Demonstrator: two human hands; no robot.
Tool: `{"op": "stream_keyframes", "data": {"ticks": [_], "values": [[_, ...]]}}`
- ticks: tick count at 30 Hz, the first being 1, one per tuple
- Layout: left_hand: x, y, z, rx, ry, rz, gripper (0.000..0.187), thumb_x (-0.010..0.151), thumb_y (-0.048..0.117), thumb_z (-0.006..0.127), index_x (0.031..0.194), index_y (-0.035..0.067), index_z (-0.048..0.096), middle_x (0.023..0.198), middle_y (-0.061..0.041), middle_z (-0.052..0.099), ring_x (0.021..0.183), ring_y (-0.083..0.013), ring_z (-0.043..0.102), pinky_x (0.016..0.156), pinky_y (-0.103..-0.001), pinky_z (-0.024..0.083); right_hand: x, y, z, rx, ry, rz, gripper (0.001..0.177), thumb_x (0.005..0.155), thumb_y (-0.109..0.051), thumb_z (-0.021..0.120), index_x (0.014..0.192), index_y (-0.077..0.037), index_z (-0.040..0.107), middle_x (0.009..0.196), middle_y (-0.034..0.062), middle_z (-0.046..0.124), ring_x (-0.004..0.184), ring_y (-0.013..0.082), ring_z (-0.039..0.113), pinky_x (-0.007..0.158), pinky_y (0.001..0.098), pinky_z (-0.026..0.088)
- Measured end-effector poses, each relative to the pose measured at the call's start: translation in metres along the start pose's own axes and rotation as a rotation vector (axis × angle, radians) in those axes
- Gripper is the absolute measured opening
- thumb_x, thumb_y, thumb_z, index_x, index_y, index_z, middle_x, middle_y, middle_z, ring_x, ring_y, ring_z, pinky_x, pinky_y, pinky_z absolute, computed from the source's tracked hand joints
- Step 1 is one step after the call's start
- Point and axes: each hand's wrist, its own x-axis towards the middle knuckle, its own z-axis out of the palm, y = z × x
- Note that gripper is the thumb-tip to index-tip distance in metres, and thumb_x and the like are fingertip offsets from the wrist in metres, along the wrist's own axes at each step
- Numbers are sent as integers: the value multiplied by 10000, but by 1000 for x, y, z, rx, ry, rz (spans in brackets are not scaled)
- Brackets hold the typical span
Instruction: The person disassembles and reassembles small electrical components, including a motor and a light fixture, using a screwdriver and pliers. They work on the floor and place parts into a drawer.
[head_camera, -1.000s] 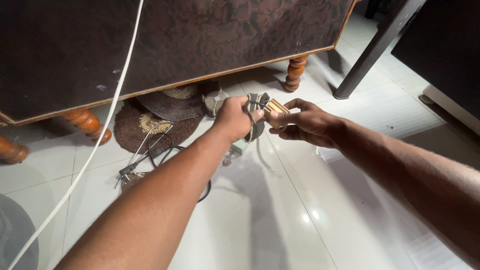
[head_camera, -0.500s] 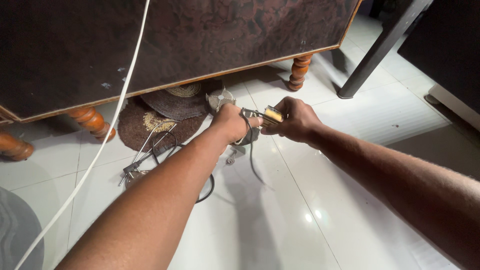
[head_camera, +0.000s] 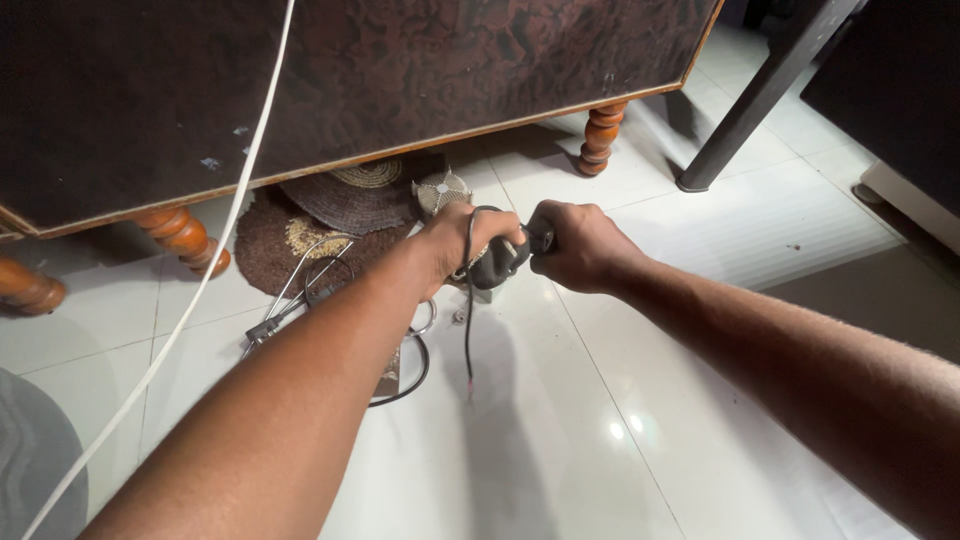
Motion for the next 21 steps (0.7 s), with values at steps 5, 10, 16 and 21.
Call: {"op": "stream_keyframes", "data": {"ticks": [5,10,16,21], "values": [[17,-11,-11,147,43,-15,343,738,377,649,832,53,711,699,-78,695,566,-178,607,493,-350,407,-2,-4,0,1,113,-65,239,743,-67,742,951,-42,626,900,141,721,871,325,720,755,425,574],[33,-23,-14,346,183,117,349,744,364,713,783,25,785,677,-96,731,560,-168,668,526,-335,519,-1,4,-6,21,98,-29,253,746,-79,749,956,-37,616,922,134,719,889,294,728,764,408,583],[19,-20,-5,106,-47,70,276,732,253,709,864,13,748,745,-92,745,593,-155,667,506,-318,518,0,13,5,89,36,-47,514,716,-114,797,1122,-24,495,1056,169,640,974,305,683,808,408,577],[24,-17,2,0,12,81,299,736,234,736,947,24,702,794,-105,718,635,-156,668,520,-312,519,3,15,11,31,-1,-24,512,737,-81,776,1180,-65,519,1128,178,599,1046,336,627,868,435,543]]}}
